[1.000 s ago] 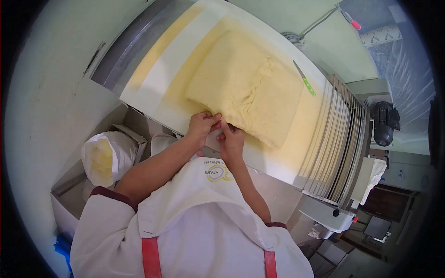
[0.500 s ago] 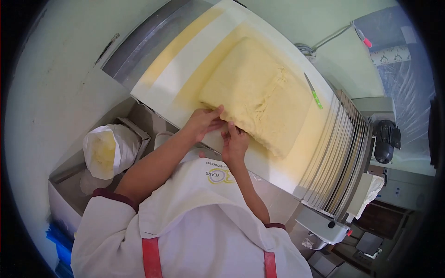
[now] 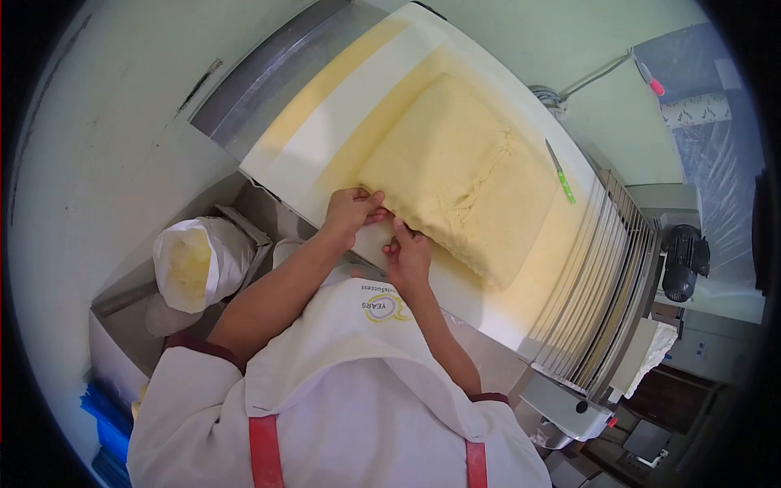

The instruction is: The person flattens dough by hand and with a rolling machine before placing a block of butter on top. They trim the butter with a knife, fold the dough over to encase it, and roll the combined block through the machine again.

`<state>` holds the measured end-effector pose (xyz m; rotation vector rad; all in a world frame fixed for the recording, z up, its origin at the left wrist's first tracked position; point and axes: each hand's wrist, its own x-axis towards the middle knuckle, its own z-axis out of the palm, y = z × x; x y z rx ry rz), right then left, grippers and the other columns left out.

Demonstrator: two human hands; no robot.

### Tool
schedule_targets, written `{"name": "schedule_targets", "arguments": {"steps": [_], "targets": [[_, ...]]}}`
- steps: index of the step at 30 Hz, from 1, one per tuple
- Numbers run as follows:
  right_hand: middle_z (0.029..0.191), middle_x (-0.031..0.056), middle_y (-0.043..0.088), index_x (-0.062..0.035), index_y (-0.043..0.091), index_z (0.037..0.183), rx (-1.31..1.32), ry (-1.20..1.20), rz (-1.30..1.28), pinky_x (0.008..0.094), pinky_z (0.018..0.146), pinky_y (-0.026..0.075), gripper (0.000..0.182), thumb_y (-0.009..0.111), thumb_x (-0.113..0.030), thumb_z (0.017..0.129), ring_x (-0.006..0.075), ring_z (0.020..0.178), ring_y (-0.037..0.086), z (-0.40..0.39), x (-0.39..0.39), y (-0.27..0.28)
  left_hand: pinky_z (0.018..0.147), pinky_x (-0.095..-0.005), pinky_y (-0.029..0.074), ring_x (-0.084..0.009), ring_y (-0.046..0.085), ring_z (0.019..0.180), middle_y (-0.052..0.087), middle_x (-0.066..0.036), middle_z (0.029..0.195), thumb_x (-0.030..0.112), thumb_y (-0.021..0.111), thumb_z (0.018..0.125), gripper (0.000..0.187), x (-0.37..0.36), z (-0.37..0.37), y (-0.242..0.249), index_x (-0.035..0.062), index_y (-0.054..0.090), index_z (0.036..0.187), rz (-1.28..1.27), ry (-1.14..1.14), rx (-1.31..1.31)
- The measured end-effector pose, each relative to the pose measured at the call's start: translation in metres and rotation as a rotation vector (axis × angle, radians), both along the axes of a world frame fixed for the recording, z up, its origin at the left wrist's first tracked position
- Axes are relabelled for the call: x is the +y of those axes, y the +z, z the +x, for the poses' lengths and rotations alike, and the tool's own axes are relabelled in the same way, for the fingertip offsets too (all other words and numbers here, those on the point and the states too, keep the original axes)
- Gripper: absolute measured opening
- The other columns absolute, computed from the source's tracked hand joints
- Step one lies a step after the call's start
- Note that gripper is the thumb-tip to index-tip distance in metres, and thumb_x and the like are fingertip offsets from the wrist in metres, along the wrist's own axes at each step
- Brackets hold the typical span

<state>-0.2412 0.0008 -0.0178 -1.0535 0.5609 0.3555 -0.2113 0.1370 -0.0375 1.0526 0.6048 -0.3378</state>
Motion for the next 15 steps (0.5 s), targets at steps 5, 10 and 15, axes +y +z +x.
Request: {"name": "schedule_targets", "arguments": {"steps": [5,10,15], "targets": [[0.073,-0.0025,0.054,-0.0089,0.060,0.100,0.094,-0.109,0.151,0.0280,0.054,0.049,0.018,0.068,-0.022,0.090,0.0087,0.055,0.048,0.007,0.009,-0.003,0.074,-0.0274,0.056,-0.0172,0.066,0.078,0.066,-0.011,0.088,0.025,0.069,0.089,0.028,0.013,-0.001,0.023,-0.0017,0.062,0.093,-0.036,-0.088,0.069],[0.078,0.0023,0.061,-0.0074,0.059,0.100,0.090,-0.087,0.106,0.0287,0.059,0.051,0.024,0.066,-0.028,0.092,0.0105,0.058,0.053,0.010,0.008,0.001,0.073,-0.0263,0.057,-0.0171,0.066,0.076,0.067,-0.011,0.084,0.023,0.066,0.091,0.024,0.024,0.012,0.003,-0.0011,0.061,0.088,0.132,-0.042,-0.021],[0.091,0.0103,0.067,-0.0013,0.058,0.102,0.090,-0.091,0.119,0.0301,0.065,0.054,0.031,0.060,-0.032,0.095,0.0146,0.068,0.061,-0.003,-0.015,0.016,0.069,-0.0259,0.057,-0.0170,0.066,0.071,0.066,-0.012,0.082,0.024,0.063,0.094,0.026,0.037,0.011,0.007,0.0007,0.058,0.082,0.099,-0.146,-0.015]]}}
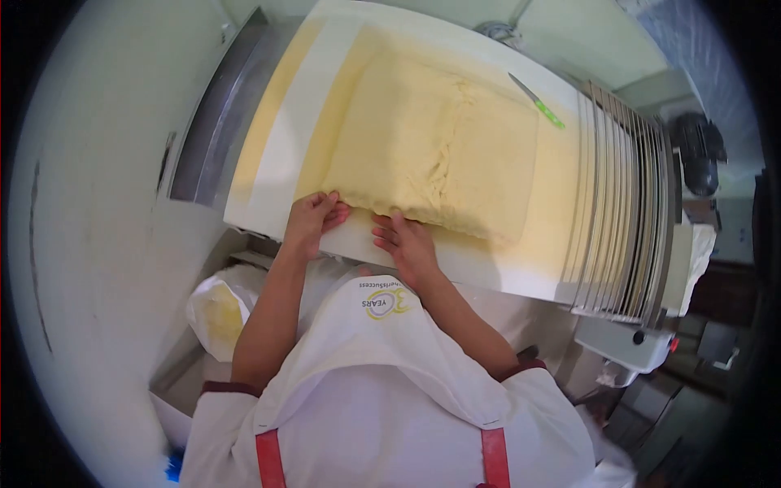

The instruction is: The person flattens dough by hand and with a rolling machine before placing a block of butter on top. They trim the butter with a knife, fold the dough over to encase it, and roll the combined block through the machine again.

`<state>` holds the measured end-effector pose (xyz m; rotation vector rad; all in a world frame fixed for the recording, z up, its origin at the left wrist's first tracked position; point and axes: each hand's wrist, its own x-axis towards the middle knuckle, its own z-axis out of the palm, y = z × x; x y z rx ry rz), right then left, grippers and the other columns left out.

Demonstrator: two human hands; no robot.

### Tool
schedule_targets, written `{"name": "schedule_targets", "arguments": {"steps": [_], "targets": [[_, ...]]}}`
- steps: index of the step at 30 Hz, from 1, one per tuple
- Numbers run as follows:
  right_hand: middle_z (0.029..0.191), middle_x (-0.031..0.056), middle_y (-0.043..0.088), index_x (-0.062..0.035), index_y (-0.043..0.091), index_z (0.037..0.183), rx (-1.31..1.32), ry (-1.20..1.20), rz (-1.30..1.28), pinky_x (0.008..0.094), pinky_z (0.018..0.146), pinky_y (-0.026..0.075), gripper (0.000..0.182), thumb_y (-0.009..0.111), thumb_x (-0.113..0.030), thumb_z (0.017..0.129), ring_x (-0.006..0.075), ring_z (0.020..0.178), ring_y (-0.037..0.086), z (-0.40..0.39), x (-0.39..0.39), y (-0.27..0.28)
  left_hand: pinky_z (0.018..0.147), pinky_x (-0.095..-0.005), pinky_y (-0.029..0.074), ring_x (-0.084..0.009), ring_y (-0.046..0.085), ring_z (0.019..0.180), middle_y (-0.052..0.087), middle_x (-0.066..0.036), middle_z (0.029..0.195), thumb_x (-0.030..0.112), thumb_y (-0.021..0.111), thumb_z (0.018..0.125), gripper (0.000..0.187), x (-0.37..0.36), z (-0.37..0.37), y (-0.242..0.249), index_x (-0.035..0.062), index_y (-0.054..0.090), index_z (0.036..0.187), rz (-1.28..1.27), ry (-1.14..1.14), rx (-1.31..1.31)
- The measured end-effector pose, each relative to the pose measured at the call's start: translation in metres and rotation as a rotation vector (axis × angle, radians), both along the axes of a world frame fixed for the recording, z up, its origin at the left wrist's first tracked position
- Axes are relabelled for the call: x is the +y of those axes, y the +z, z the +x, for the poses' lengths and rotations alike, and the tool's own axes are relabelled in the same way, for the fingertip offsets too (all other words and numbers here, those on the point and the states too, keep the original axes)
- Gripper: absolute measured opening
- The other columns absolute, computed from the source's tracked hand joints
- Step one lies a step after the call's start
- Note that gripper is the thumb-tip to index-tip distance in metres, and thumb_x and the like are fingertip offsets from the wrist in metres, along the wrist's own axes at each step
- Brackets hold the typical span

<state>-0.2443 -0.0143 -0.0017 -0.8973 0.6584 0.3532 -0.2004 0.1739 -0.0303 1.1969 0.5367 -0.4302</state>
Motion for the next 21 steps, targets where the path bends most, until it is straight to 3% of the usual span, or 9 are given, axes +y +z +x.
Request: {"name": "schedule_targets", "arguments": {"steps": [6,9,12,13,16,17,18,19,21], "targets": [[0.081,0.0114,0.066,0.0055,0.059,0.098,-0.056,-0.124,-0.229,0.0302,0.064,0.055,0.037,0.051,-0.030,0.100,0.0173,0.066,0.063,-0.017,-0.033,-0.028,0.065,-0.0253,0.056,-0.0151,0.065,0.068,0.065,-0.009,0.077,0.023,0.059,0.096,0.024,-0.002,0.014,-0.004,0.0023,0.056,0.084,0.182,0.010,-0.082],[0.077,0.0098,0.065,0.0022,0.060,0.093,-0.056,-0.115,-0.239,0.0299,0.063,0.055,0.036,0.050,-0.032,0.100,0.0167,0.064,0.062,-0.017,-0.034,-0.028,0.061,-0.0249,0.055,-0.0146,0.063,0.063,0.065,-0.008,0.075,0.024,0.059,0.096,0.024,0.000,0.017,-0.008,0.0028,0.057,0.085,0.157,0.017,-0.099],[0.077,0.0108,0.065,-0.0009,0.060,0.093,-0.019,0.208,-0.320,0.0283,0.057,0.052,0.032,0.057,-0.033,0.096,0.0165,0.061,0.062,-0.021,-0.061,-0.015,0.059,-0.0251,0.052,-0.0142,0.061,0.060,0.064,-0.007,0.071,0.023,0.061,0.095,0.024,0.010,0.015,0.003,0.0022,0.059,0.083,0.220,-0.108,-0.039],[0.077,0.0107,0.065,-0.0024,0.061,0.093,-0.109,0.265,-0.632,0.0303,0.061,0.051,0.030,0.060,-0.033,0.094,0.0180,0.064,0.062,-0.023,-0.067,-0.004,0.059,-0.0252,0.051,-0.0140,0.060,0.060,0.063,-0.007,0.069,0.023,0.062,0.094,0.024,0.014,0.014,0.011,0.0017,0.060,0.083,0.258,-0.171,-0.013],[0.078,0.0100,0.063,-0.0060,0.063,0.091,-0.358,0.289,-1.461,0.0365,0.071,0.046,0.027,0.069,-0.032,0.086,0.0226,0.073,0.060,-0.018,-0.074,0.032,0.058,-0.0273,0.049,-0.0149,0.059,0.057,0.061,-0.009,0.065,0.022,0.064,0.091,0.022,0.018,0.001,0.036,0.0003,0.063,0.085,1.120,-0.569,-0.247],[0.079,0.0093,0.062,-0.0067,0.063,0.089,-0.422,0.204,-1.659,0.0388,0.075,0.043,0.026,0.071,-0.031,0.083,0.0243,0.076,0.058,-0.003,-0.070,0.037,0.056,-0.0299,0.049,-0.0164,0.058,0.055,0.060,-0.011,0.066,0.020,0.065,0.088,0.021,-0.001,-0.008,0.051,-0.0004,0.065,0.085,1.179,-0.484,-0.447],[0.079,0.0087,0.062,-0.0075,0.064,0.087,-0.489,0.120,-1.853,0.0411,0.079,0.040,0.025,0.073,-0.030,0.081,0.0259,0.079,0.057,0.012,-0.067,0.038,0.063,-0.0308,0.050,-0.0174,0.061,0.065,0.064,-0.012,0.075,0.021,0.065,0.089,0.021,-0.022,-0.015,0.054,0.0000,0.065,0.092,1.012,-0.452,-0.537],[0.082,0.0060,0.060,-0.0099,0.064,0.090,-0.475,0.108,-1.827,0.0440,0.083,0.033,0.025,0.074,-0.029,0.078,0.0285,0.084,0.052,0.022,-0.065,0.021,0.071,-0.0317,0.050,-0.0184,0.063,0.075,0.068,-0.013,0.085,0.022,0.065,0.089,0.024,-0.042,-0.021,0.057,0.0004,0.066,0.099,0.845,-0.416,-0.618],[0.087,0.0064,0.061,-0.0109,0.063,0.094,-0.447,0.210,-1.754,0.0436,0.082,0.035,0.026,0.072,-0.030,0.079,0.0280,0.087,0.052,0.020,-0.071,0.011,0.104,-0.0438,0.038,-0.0275,0.053,0.119,0.056,-0.019,0.127,0.028,0.064,0.088,0.050,-0.076,-0.019,0.064,0.0012,0.052,0.129,1.147,-0.667,-1.170]]}}
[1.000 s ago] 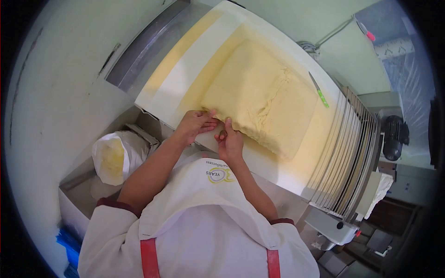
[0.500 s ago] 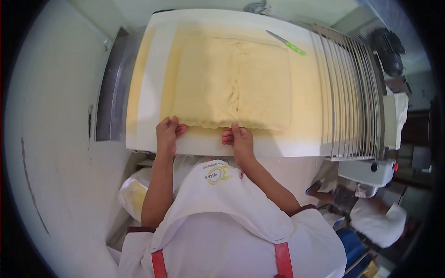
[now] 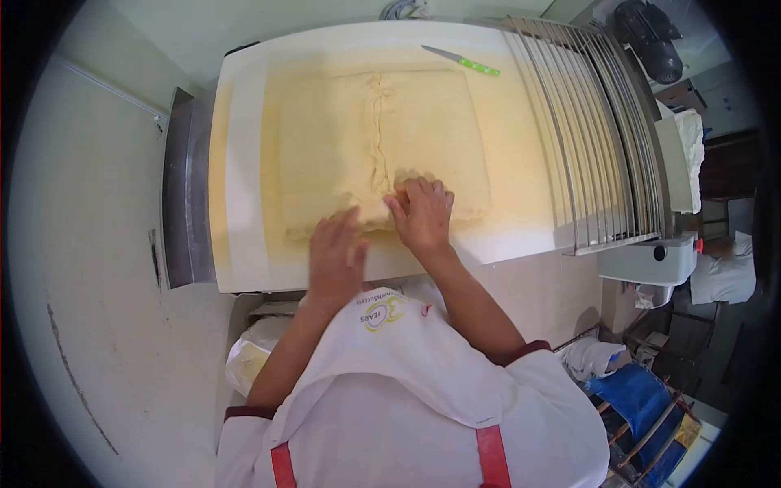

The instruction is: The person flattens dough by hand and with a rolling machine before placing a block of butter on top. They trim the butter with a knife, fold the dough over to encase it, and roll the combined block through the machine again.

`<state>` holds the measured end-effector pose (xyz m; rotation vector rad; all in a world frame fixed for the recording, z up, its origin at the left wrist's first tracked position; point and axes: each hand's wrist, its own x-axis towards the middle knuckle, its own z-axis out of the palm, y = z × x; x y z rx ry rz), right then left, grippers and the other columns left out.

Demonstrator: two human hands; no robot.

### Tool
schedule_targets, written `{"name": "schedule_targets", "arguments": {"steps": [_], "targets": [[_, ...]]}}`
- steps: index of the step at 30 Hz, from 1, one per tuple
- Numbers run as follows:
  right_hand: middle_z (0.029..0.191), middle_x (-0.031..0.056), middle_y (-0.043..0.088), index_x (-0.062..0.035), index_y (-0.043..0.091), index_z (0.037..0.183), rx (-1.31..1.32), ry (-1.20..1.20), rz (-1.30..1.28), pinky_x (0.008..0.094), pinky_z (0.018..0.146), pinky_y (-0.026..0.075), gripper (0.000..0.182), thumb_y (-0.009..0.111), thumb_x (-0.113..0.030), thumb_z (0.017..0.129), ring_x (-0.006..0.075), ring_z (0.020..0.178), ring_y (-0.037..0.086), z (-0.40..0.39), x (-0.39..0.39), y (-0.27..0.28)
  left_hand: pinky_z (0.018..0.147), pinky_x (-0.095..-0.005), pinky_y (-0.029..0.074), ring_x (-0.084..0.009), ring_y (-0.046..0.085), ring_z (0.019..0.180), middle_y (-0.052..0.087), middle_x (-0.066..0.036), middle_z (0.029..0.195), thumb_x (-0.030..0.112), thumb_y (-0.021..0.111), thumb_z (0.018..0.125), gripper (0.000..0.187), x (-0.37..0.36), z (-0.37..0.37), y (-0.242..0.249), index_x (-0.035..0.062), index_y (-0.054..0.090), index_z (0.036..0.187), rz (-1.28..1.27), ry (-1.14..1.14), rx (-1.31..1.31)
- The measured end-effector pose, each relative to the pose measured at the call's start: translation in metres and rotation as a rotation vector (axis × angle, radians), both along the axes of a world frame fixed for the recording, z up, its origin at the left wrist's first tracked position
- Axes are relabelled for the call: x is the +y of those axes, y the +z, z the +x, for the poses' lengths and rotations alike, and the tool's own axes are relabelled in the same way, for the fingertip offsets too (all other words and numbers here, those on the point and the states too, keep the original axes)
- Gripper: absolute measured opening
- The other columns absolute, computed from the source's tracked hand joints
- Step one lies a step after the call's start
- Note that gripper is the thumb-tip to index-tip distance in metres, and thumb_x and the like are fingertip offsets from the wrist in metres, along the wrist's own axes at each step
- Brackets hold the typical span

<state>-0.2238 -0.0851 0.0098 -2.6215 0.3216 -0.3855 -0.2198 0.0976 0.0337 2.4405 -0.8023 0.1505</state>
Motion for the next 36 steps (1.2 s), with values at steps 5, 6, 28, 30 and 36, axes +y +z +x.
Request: {"name": "schedule_targets", "arguments": {"steps": [5,6,28,30,36], "targets": [[0.084,0.0058,0.060,-0.0106,0.063,0.090,-0.072,0.017,0.102,0.0432,0.077,0.036,0.016,0.070,-0.022,0.080,0.0277,0.086,0.053,0.007,-0.006,-0.003,0.116,-0.0495,0.014,-0.0260,0.021,0.144,0.027,-0.015,0.153,0.036,0.064,0.085,0.077,-0.028,0.008,-0.017,-0.0001,0.031,0.145,0.232,-0.069,0.103],[0.082,0.0057,0.060,-0.0103,0.064,0.087,-0.130,-0.014,0.162,0.0433,0.077,0.036,0.013,0.069,-0.020,0.080,0.0277,0.084,0.053,0.009,-0.003,0.002,0.116,-0.0491,0.014,-0.0245,0.019,0.145,0.026,-0.015,0.154,0.037,0.064,0.085,0.078,-0.029,0.010,-0.018,-0.0007,0.031,0.145,0.259,-0.066,0.092],[0.077,0.0098,0.058,-0.0066,0.063,0.089,-0.171,0.059,0.100,0.0420,0.074,0.040,0.015,0.072,-0.016,0.080,0.0297,0.074,0.053,0.089,-0.001,0.005,0.116,-0.0462,0.020,-0.0295,0.034,0.139,0.039,-0.021,0.145,0.032,0.055,0.091,0.062,-0.025,0.078,-0.023,-0.0065,0.040,0.137,0.059,-0.035,-0.011],[0.077,0.0094,0.058,-0.0071,0.063,0.090,-0.124,0.039,0.043,0.0418,0.075,0.040,0.017,0.073,-0.016,0.079,0.0293,0.074,0.053,0.089,0.000,0.001,0.116,-0.0459,0.020,-0.0293,0.036,0.137,0.042,-0.021,0.143,0.033,0.055,0.092,0.060,-0.027,0.079,-0.023,-0.0069,0.043,0.135,0.049,-0.048,-0.005],[0.076,0.0080,0.059,-0.0072,0.062,0.092,-0.081,0.000,0.200,0.0420,0.076,0.039,0.016,0.071,-0.015,0.081,0.0290,0.079,0.053,0.103,-0.009,-0.004,0.116,-0.0459,0.019,-0.0264,0.039,0.136,0.046,-0.019,0.141,0.032,0.051,0.094,0.053,-0.019,0.111,0.004,-0.0047,0.048,0.133,0.030,-0.129,0.269]]}}
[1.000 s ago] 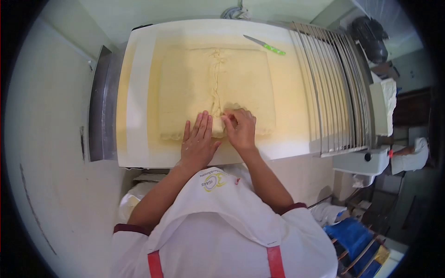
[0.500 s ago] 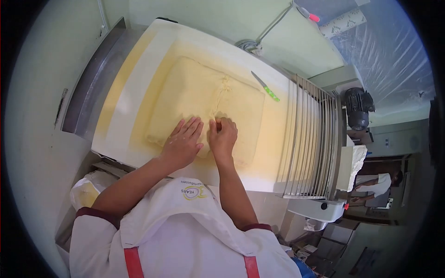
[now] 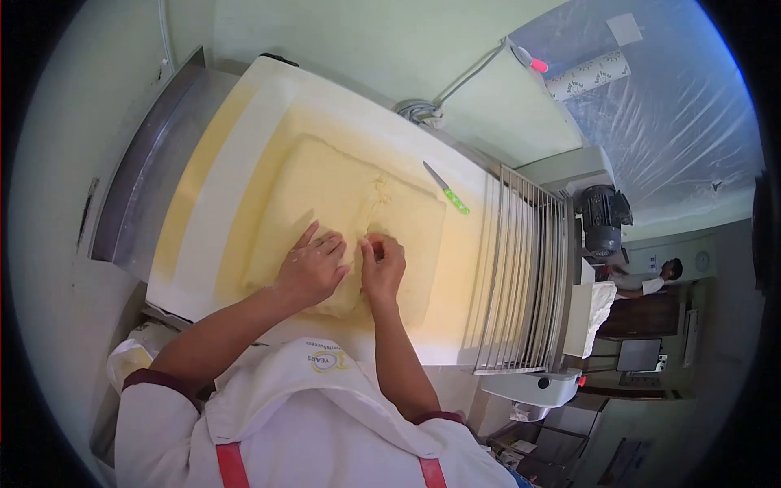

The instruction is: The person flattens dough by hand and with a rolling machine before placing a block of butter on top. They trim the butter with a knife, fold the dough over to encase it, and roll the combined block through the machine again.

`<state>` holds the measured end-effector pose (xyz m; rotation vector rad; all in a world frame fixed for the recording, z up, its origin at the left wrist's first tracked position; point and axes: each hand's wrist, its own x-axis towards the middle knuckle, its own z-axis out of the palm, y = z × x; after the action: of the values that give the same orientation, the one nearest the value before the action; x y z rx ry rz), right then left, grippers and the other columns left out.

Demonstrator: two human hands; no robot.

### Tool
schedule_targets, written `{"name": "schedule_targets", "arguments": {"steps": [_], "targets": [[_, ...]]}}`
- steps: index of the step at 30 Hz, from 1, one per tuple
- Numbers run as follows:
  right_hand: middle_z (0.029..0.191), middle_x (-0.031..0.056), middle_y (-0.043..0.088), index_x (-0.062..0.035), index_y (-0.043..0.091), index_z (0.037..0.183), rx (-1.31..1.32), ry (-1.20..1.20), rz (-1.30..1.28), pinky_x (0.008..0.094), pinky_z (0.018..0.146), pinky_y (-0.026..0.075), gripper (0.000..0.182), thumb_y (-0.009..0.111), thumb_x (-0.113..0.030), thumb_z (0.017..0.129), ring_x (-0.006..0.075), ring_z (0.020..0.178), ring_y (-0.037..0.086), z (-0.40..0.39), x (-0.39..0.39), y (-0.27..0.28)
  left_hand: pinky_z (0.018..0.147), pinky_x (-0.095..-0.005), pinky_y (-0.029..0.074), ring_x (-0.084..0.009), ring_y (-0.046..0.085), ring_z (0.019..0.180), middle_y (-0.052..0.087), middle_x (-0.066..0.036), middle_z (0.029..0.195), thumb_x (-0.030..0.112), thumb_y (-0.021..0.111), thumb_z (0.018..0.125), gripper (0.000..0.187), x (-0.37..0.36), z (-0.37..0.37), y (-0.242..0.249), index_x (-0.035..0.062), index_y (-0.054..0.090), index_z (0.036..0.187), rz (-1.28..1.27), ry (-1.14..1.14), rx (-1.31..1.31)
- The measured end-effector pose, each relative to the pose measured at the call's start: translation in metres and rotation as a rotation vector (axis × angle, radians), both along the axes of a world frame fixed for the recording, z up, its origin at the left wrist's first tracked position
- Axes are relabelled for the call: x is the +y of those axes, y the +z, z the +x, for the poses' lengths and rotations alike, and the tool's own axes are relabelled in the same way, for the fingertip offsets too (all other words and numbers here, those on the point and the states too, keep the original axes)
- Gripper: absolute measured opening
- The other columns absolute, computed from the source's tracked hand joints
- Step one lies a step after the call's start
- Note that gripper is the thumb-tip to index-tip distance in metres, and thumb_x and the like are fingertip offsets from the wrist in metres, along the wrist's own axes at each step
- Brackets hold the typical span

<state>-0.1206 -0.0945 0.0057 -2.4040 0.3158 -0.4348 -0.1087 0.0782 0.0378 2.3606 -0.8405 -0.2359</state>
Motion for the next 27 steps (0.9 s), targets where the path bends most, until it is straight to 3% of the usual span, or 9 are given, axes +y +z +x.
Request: {"name": "schedule_targets", "arguments": {"steps": [1,4,8,11,20,22,24,25,27], "targets": [[0.076,0.0078,0.060,-0.0073,0.062,0.092,-0.026,-0.036,-0.062,0.0421,0.076,0.039,0.015,0.070,-0.014,0.081,0.0291,0.079,0.053,0.006,0.005,0.007,0.116,-0.0459,0.019,-0.0256,0.038,0.136,0.046,-0.018,0.141,0.032,0.050,0.095,0.052,0.001,0.010,0.007,-0.0041,0.047,0.133,-0.001,-0.023,0.122],[0.076,0.0077,0.060,-0.0069,0.062,0.093,-0.010,-0.049,-0.167,0.0426,0.075,0.039,0.016,0.070,-0.016,0.082,0.0293,0.079,0.053,0.018,0.000,0.002,0.117,-0.0446,0.017,-0.0229,0.038,0.136,0.045,-0.018,0.142,0.030,0.043,0.097,0.050,-0.023,0.031,-0.027,-0.0022,0.046,0.135,-0.069,0.053,-0.233],[0.077,0.0081,0.060,-0.0069,0.061,0.094,0.046,-0.038,-0.198,0.0422,0.074,0.038,0.020,0.071,-0.020,0.081,0.0292,0.077,0.053,0.020,-0.006,-0.003,0.117,-0.0445,0.016,-0.0244,0.036,0.137,0.045,-0.017,0.142,0.028,0.039,0.099,0.047,-0.033,0.044,-0.027,-0.0011,0.045,0.136,0.032,-0.018,-0.194],[0.075,0.0080,0.059,-0.0075,0.061,0.089,0.006,-0.113,0.068,0.0424,0.073,0.038,0.017,0.069,-0.019,0.082,0.0293,0.077,0.054,0.025,-0.001,0.013,0.117,-0.0452,0.019,-0.0261,0.038,0.136,0.046,-0.016,0.142,0.027,0.040,0.099,0.046,-0.025,0.069,-0.009,-0.0005,0.047,0.135,0.006,-0.092,-0.105],[0.074,0.0077,0.061,-0.0082,0.061,0.098,0.040,-0.100,-0.101,0.0420,0.073,0.040,0.025,0.072,-0.020,0.079,0.0294,0.077,0.055,0.048,-0.018,-0.003,0.115,-0.0448,0.022,-0.0258,0.046,0.129,0.055,-0.017,0.132,0.024,0.040,0.098,0.041,-0.049,0.097,-0.018,-0.0028,0.056,0.124,-0.037,-0.134,-0.226],[0.074,0.0075,0.062,-0.0082,0.061,0.099,-0.025,-0.193,-0.066,0.0427,0.074,0.041,0.025,0.071,-0.018,0.079,0.0292,0.078,0.056,0.052,-0.022,0.003,0.114,-0.0453,0.025,-0.0269,0.051,0.125,0.060,-0.017,0.126,0.022,0.042,0.097,0.038,-0.048,0.100,-0.021,-0.0021,0.061,0.118,-0.114,-0.112,-0.172],[0.078,0.0088,0.063,-0.0073,0.062,0.104,-0.099,-0.231,-0.111,0.0427,0.077,0.043,0.025,0.066,-0.019,0.082,0.0289,0.081,0.058,0.075,-0.035,-0.021,0.112,-0.0433,0.028,-0.0285,0.055,0.119,0.062,-0.017,0.122,0.020,0.047,0.092,0.035,-0.059,0.099,-0.015,-0.0017,0.063,0.115,-0.409,-0.134,0.130],[0.079,0.0090,0.063,-0.0061,0.062,0.101,-0.079,-0.206,-0.075,0.0420,0.076,0.044,0.023,0.064,-0.020,0.083,0.0279,0.080,0.058,0.087,-0.046,-0.031,0.106,-0.0420,0.035,-0.0299,0.058,0.112,0.064,-0.017,0.116,0.015,0.052,0.086,0.033,-0.072,0.091,-0.026,-0.0003,0.065,0.112,-0.747,-0.044,0.524],[0.081,0.0096,0.064,-0.0035,0.063,0.097,0.007,-0.068,0.020,0.0405,0.075,0.047,0.022,0.062,-0.022,0.086,0.0258,0.079,0.059,0.101,-0.067,-0.031,0.102,-0.0430,0.039,-0.0305,0.059,0.103,0.065,-0.016,0.104,0.014,0.055,0.080,0.021,-0.076,0.071,-0.014,0.0075,0.068,0.095,-0.419,0.083,-0.037]]}}
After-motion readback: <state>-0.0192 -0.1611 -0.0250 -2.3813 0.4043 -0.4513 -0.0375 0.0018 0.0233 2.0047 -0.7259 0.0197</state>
